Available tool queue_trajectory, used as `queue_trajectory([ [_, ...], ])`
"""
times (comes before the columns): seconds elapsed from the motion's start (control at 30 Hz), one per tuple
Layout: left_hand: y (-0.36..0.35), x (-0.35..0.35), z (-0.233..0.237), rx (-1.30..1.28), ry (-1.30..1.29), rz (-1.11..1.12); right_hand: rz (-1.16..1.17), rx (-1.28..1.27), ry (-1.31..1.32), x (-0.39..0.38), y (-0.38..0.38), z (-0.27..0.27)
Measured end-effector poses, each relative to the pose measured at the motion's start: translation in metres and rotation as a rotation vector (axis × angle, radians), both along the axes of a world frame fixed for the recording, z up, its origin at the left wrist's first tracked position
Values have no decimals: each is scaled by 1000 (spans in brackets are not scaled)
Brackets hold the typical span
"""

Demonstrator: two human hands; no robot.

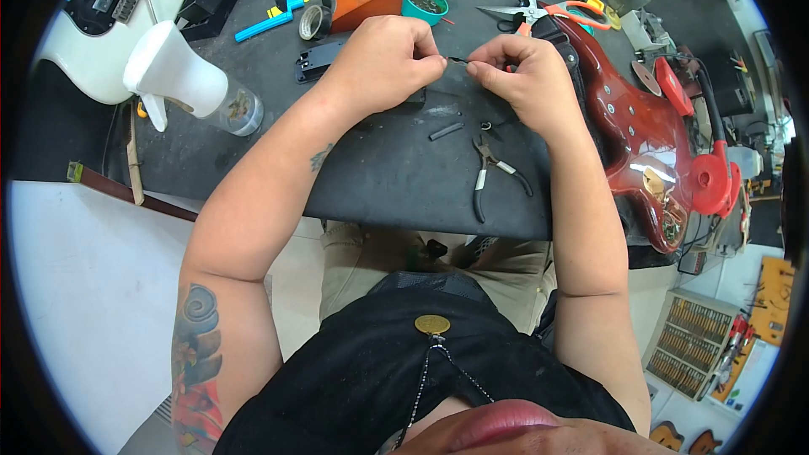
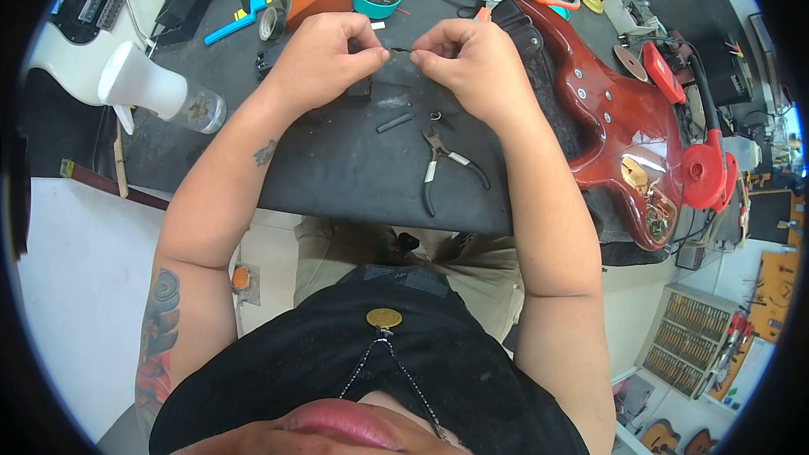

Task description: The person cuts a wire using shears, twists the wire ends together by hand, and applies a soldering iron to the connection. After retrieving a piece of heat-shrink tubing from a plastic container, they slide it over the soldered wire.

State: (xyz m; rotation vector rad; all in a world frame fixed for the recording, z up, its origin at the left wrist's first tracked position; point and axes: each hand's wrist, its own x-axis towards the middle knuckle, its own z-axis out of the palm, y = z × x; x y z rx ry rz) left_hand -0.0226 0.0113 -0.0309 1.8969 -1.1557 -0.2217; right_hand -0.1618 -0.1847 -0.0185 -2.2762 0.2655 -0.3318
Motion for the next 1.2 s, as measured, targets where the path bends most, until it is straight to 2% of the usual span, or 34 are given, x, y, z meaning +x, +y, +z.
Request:
queue_trajectory([
  [0.47,2,0,2,0,17,-14,-47,53,-11,1,8,-2],
  [1.2,3,5,6,69,140,-32,-97,-2,-20,3,13,-5],
])
